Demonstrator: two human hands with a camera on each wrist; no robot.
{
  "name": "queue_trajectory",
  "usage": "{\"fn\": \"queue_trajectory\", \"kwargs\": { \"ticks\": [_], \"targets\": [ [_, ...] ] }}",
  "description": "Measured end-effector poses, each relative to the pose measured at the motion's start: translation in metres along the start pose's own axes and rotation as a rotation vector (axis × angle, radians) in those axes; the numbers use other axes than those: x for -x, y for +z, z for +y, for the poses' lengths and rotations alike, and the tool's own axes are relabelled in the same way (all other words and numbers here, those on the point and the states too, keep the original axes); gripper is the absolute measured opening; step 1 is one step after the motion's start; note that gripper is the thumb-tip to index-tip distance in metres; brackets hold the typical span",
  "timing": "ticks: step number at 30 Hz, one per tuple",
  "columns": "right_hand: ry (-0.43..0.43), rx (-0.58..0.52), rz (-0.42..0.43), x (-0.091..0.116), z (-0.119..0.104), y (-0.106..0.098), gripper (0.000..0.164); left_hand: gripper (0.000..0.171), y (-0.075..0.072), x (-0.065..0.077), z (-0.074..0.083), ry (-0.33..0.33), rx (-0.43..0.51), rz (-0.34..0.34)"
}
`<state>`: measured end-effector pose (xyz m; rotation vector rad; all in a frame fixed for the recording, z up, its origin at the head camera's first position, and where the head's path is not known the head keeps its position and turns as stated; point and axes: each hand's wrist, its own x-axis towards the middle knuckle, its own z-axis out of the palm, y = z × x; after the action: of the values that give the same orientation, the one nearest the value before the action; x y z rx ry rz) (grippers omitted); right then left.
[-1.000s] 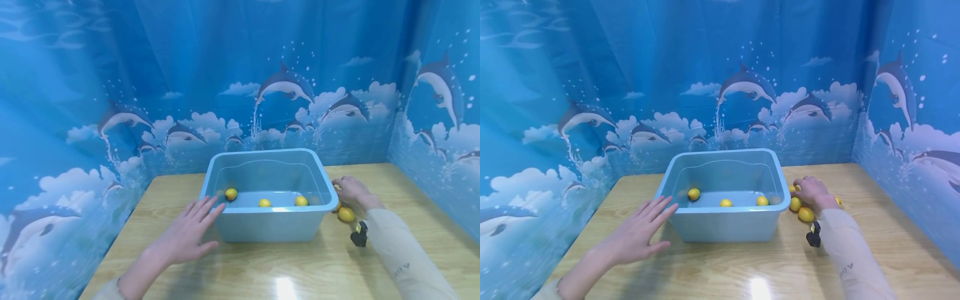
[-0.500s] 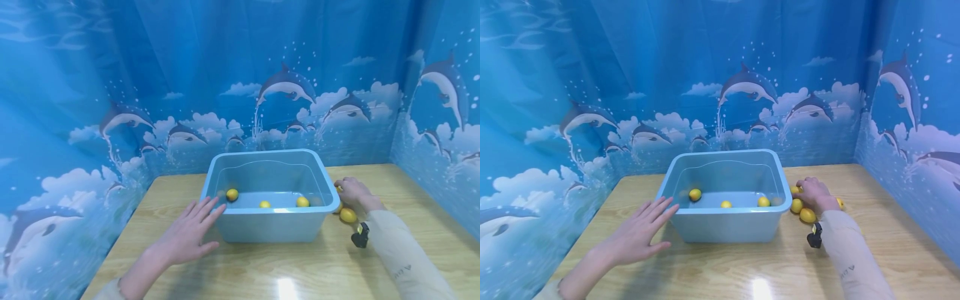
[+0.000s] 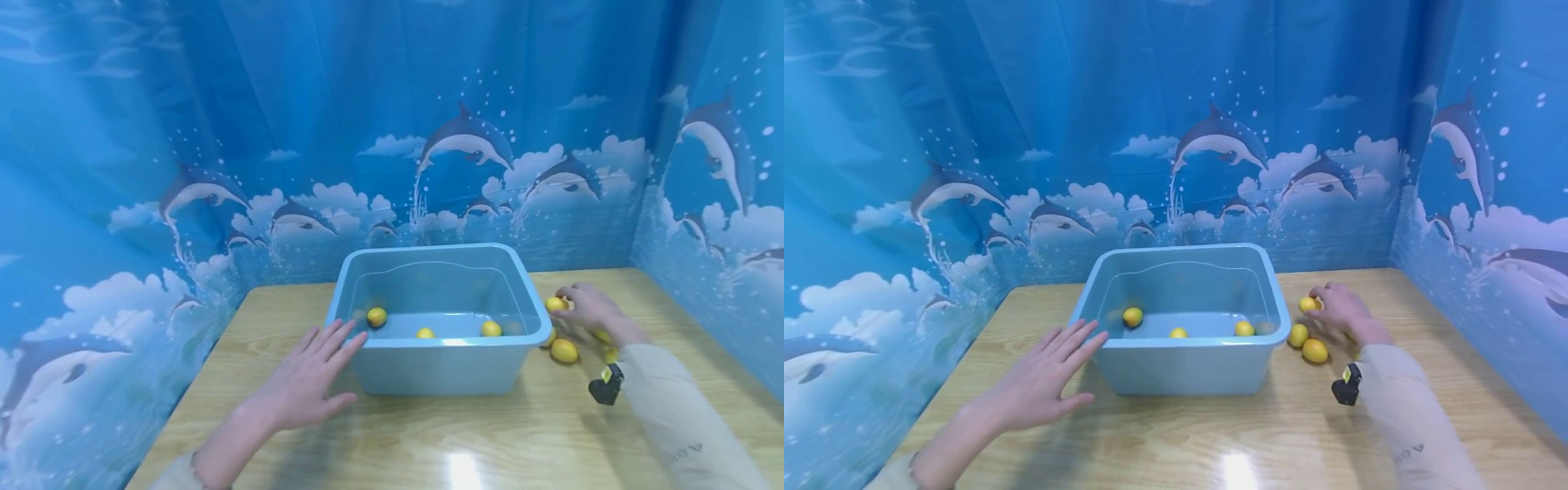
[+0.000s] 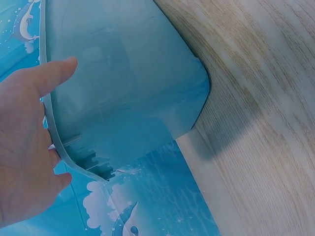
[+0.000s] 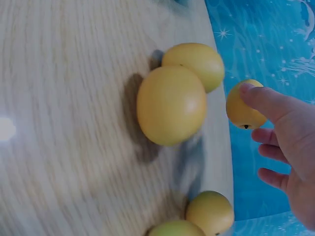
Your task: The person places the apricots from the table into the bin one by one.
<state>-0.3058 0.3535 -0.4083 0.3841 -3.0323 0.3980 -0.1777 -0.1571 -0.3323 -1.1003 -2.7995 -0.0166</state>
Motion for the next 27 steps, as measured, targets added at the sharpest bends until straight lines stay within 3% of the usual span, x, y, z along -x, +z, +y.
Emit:
{"fn": "queue_trajectory", "kwargs": {
  "ticks": [13,27],
  "targets": [
    [-0.074,0.034,0.008,0.005,-0.006,-0.030,0.048,0.089,-0.004,-0.002,-0.001,0.000,-0.007,-0.011],
    [-0.108,0.123,0.006,0.006,-0.033,-0.066,0.044,0.088,-0.005,-0.001,0.000,-0.012,0.006,-0.042]
  ]
}}
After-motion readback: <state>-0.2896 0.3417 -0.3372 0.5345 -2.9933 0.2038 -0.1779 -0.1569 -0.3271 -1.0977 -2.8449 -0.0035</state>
